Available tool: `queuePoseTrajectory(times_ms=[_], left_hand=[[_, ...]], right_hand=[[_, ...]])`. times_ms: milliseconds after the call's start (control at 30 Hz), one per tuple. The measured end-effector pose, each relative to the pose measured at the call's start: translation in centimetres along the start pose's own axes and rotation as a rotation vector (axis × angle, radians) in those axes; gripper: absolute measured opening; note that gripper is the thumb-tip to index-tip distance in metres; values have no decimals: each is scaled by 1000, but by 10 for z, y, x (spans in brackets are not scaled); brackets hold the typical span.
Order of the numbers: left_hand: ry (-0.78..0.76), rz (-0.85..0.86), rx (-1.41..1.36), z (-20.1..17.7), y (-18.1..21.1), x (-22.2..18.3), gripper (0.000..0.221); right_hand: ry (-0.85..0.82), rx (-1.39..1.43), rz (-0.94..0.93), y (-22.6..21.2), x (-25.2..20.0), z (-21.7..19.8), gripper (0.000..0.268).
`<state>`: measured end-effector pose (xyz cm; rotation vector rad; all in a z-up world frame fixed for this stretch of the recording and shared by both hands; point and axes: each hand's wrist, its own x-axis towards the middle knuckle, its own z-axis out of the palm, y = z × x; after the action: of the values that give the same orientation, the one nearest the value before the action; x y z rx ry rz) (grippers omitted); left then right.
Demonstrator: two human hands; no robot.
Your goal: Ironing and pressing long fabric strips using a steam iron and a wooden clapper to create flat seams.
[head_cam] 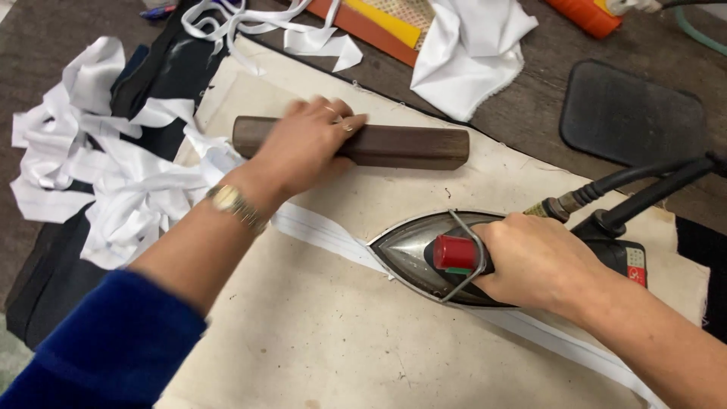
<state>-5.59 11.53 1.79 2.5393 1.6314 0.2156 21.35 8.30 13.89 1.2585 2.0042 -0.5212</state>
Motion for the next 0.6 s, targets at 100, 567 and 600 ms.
queuePoseTrajectory(times_ms=[100,567,600], left_hand=[[-148,-87,-103,-6,16,15,72],[-357,-72,-275,-57,-37,-50,71],[-367,-118,-315,-62,-37,-55,71]], right_hand=[[-40,-10,-10,-3,-3,-6,15],[-65,3,-95,3,-3,-8,18],[-64,0,-104,3,-2,-8,19]])
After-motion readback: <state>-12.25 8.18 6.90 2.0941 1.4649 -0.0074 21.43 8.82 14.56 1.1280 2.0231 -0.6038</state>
